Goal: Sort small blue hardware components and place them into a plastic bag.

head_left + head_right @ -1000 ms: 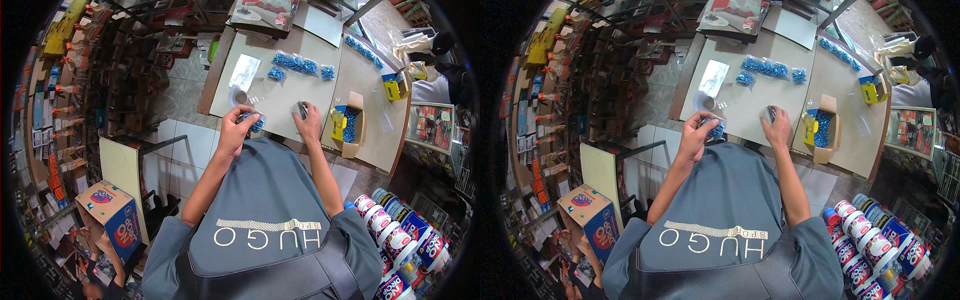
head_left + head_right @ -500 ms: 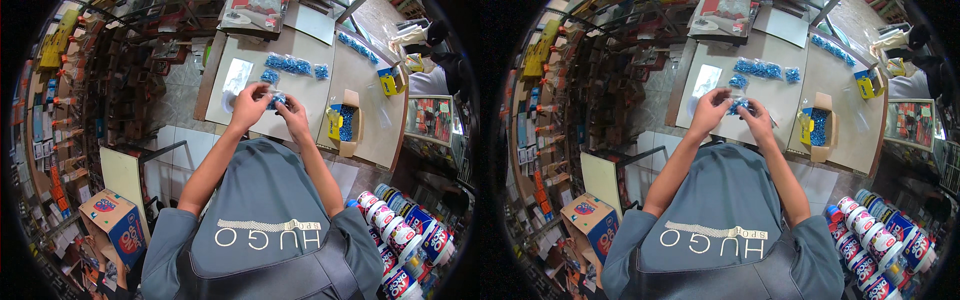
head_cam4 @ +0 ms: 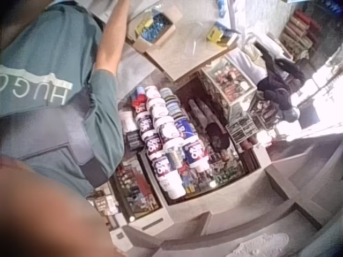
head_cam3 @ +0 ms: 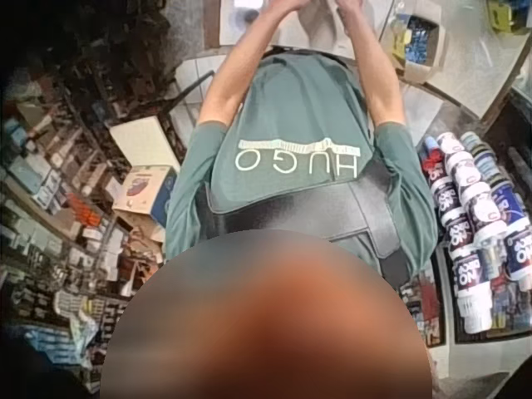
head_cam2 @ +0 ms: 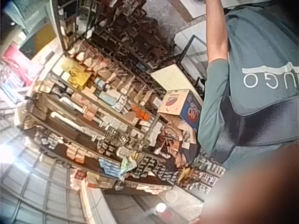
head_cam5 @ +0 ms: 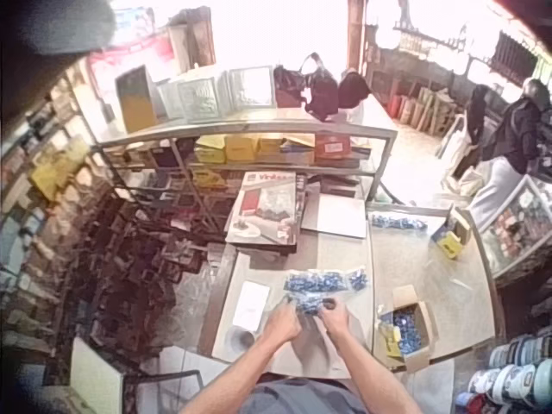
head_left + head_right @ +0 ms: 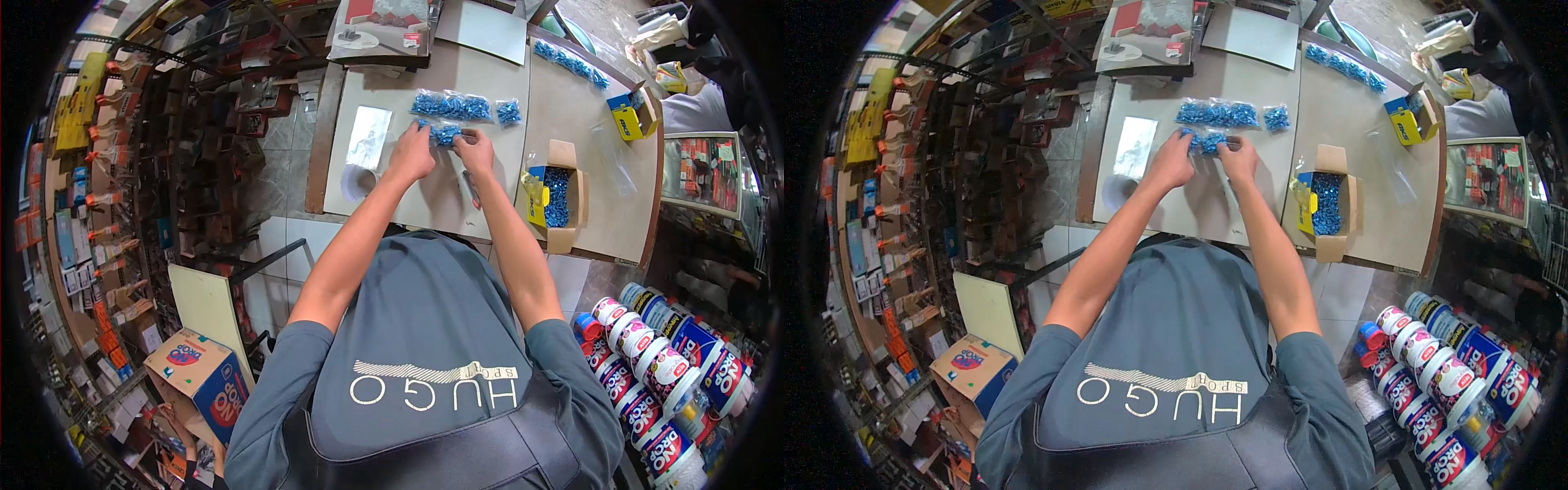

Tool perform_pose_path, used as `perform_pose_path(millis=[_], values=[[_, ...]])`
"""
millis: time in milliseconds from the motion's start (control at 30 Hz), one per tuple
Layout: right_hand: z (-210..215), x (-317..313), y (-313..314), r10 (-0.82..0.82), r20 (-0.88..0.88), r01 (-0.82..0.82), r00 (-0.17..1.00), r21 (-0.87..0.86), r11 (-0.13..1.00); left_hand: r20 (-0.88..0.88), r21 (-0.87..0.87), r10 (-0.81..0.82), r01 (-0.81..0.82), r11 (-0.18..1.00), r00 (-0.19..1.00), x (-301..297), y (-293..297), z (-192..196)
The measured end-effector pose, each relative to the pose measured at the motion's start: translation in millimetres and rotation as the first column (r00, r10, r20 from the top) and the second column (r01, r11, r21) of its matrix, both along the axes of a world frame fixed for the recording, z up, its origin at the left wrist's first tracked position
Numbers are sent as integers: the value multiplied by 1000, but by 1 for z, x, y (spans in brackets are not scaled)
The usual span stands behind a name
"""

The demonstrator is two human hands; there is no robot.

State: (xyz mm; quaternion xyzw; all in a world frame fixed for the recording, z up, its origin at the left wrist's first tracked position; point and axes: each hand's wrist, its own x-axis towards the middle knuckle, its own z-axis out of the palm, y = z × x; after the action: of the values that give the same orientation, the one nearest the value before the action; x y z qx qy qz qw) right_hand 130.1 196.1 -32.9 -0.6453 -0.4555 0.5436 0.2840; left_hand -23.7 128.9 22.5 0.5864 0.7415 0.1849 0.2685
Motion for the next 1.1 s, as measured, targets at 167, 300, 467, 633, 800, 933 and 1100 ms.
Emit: perform_pose_path(millis=[167, 300, 467, 633, 800, 933, 1100], values=[[-5, 5, 0, 30, -102, -32, 994, -22, 999, -103, -86, -41, 32, 996, 994, 7, 5, -1], [16, 7, 2, 56, -29, -57, 998, -50, 997, -135, -88, -45, 33, 996, 990, 11, 7, 2], [32, 28, 15, 167, 489, -316, 856, 240, 918, -184, -83, -70, 55, 995, 980, 10, 7, -4], [34, 63, 39, -74, 738, -470, 670, 499, 728, -188, -92, -76, 59, 994, 979, 11, 8, -6], [29, 72, 47, 217, 683, -555, 698, 324, 766, -167, -140, -76, 53, 989, 983, 4, 9, -10], [19, 68, 46, 200, 686, -566, 700, 362, 741, -145, -154, -96, 74, 985, 985, 8, 10, -7], [4, 61, 52, 210, 506, -415, 837, 334, 846, -78, -133, -68, 58, 989, 995, 10, 5, -10]])
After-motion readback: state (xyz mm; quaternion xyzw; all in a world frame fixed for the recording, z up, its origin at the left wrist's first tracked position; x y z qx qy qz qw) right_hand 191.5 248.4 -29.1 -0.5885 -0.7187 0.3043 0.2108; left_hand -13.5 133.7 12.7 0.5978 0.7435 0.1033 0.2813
